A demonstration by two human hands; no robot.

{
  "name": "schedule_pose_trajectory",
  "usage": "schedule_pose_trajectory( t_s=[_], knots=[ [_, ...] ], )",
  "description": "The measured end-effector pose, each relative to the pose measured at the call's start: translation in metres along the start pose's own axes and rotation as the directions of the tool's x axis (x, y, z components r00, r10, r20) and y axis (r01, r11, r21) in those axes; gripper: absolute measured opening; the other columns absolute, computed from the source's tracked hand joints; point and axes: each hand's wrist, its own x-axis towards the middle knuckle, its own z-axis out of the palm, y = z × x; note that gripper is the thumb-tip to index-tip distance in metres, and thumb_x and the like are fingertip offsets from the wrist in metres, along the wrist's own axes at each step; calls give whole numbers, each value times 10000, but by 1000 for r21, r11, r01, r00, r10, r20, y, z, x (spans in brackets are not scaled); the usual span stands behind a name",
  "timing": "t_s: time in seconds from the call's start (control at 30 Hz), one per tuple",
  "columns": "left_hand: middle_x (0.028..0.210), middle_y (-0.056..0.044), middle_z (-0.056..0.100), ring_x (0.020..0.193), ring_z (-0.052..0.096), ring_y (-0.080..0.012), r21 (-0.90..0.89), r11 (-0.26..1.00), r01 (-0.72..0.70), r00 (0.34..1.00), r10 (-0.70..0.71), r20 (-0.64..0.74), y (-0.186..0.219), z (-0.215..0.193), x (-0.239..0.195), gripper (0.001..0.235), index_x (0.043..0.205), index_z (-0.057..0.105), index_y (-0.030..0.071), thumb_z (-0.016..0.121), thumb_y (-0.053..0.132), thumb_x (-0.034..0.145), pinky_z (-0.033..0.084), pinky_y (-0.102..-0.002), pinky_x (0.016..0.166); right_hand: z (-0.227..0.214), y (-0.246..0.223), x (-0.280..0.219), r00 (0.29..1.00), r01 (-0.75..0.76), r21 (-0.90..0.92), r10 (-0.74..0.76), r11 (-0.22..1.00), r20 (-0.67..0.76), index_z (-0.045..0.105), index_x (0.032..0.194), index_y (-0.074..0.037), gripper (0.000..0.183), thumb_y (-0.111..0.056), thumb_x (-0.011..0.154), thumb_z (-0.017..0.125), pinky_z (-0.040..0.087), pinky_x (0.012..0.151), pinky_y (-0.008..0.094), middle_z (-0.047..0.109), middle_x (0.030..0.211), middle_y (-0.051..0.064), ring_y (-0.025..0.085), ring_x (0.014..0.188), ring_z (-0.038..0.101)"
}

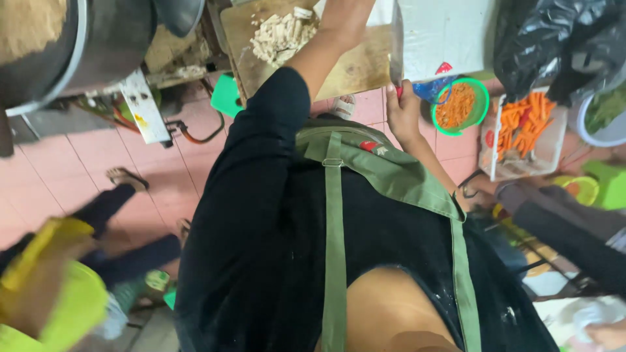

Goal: Slicing tofu into thin strips on a wooden cutting board with a knife.

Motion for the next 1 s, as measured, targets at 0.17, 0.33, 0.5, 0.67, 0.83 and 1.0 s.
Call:
schedule_pose_trajectory(
  t_s=[0.17, 0.33, 0.5, 0.67, 0.83, 1.0],
  knots=[
    [1241, -270, 547, 1155, 554, -421, -387, 904, 181, 778, -373, -506, 32, -74, -101, 874, 1322, 461, -47, 954, 243, 661, 468, -467, 1010, 12, -21, 7, 929, 355, -23, -350, 935, 123, 573, 1058, 17, 253, -233, 1100, 582, 468, 626, 457, 545, 726, 165, 292, 662, 544],
    [1157, -160, 588, 1089, 596, -278, -586, 665, 462, 448, -746, -494, -29, -36, -226, 702, 1230, 512, 0, 925, 242, 717, 508, -378, 991, 68, -35, 35, 834, 290, -93, -205, 952, 512, 529, 1074, 7, 334, -325, 1061, 571, 472, 645, 509, 611, 758, 247, 409, 694, 623],
    [1162, -166, 619, 1079, 604, -251, -728, 467, 502, 229, -883, -409, -36, -36, -278, 451, 1188, 590, -25, 811, 256, 913, 508, -365, 969, 108, -54, 47, 717, 505, -211, -271, 837, 642, 563, 1009, -6, 343, -341, 1079, 573, 483, 715, 592, 674, 859, 284, 508, 817, 637],
    [1041, -201, 640, 912, 638, -335, -930, -135, 343, 195, -958, 211, -15, -44, -259, 583, 1304, 583, -39, 632, 397, 920, 539, -525, 754, 108, -57, 52, 790, 502, -412, -210, 760, 576, 582, 1047, 1, 326, -324, 1068, 562, 509, 730, 606, 686, 892, 284, 500, 826, 662],
    [1348, -286, 544, 1236, 533, -462, -399, 632, 665, 421, -758, -498, -13, -29, -251, 619, 1434, 469, -26, 684, 358, 997, 458, -499, 1070, 96, -64, 40, 795, 542, -445, -264, 713, 545, 563, 1086, 8, 337, -329, 1083, 553, 517, 711, 601, 702, 908, 273, 495, 818, 669],
    [1359, -246, 484, 1174, 502, -475, -246, 669, 701, 530, -720, -448, -12, -33, -238, 700, 1423, 503, 24, 790, 361, 880, 454, -513, 1014, 101, -64, 23, 774, 566, -458, -251, 685, 581, 538, 1073, -16, 352, -367, 1104, 526, 522, 645, 598, 703, 781, 236, 473, 720, 685]
  ],
)
